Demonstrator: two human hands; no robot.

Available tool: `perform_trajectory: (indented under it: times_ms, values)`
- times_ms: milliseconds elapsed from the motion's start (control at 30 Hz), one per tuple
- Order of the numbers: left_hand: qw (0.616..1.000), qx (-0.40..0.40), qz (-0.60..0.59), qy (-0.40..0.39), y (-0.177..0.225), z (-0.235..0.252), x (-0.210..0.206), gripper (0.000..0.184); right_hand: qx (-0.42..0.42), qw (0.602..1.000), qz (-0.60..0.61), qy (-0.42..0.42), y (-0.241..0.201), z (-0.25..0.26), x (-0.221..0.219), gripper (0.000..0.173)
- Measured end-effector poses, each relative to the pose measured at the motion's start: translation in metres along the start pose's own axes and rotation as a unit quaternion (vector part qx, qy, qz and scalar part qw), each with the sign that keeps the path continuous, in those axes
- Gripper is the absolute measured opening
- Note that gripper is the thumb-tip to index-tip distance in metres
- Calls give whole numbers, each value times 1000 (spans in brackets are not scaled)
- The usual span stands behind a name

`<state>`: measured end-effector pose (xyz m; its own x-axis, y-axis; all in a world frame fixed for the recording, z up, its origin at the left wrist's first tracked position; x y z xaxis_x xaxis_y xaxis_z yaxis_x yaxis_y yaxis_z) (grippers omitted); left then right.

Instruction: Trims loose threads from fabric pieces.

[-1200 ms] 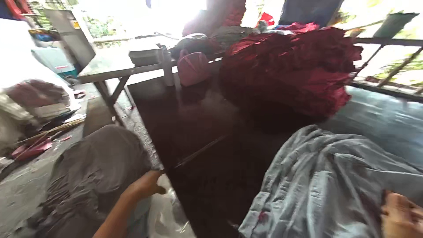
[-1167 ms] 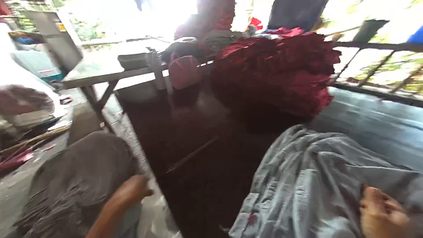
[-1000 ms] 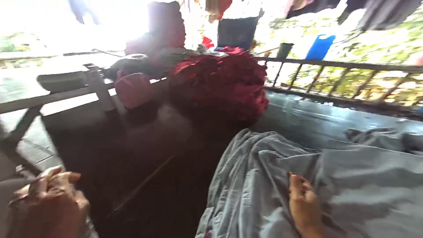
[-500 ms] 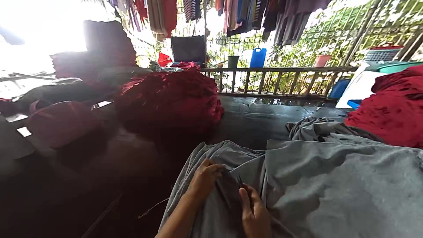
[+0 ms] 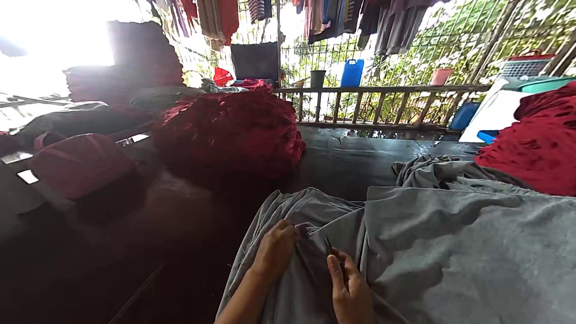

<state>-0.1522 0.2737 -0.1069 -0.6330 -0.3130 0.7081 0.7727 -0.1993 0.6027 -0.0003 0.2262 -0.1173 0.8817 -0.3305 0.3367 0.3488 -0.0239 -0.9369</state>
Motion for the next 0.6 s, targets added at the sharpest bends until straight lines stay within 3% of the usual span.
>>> perform_trajectory:
  times_ms: [67,133,267,600]
  values:
    - [1000,19,-13,21,0,-1,6,22,31,999,-8,0,-4,-2,0,36]
    - [998,35,-31,32,1,-2,13,22,116,992,-55,-5,-13,-4,0,36]
    - [995,40,-75,45,2,-9,22,23,279,941,-191,21,-35,-6,-4,34]
    - [994,44,-96,16,5,-13,27,25,363,886,-281,60,-46,-3,-20,30]
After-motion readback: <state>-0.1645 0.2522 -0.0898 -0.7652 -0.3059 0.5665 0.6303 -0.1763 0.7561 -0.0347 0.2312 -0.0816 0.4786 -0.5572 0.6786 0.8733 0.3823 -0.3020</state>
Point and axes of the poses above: each hand's wrist, its own z-axis towards the middle knuckle, its own x-axis out of the back of the hand, y = z × x, the point moved 4 cm from there along z, towards the middle knuckle, and after that the axes turned 13 degrees about y, right-handed, at the moved point
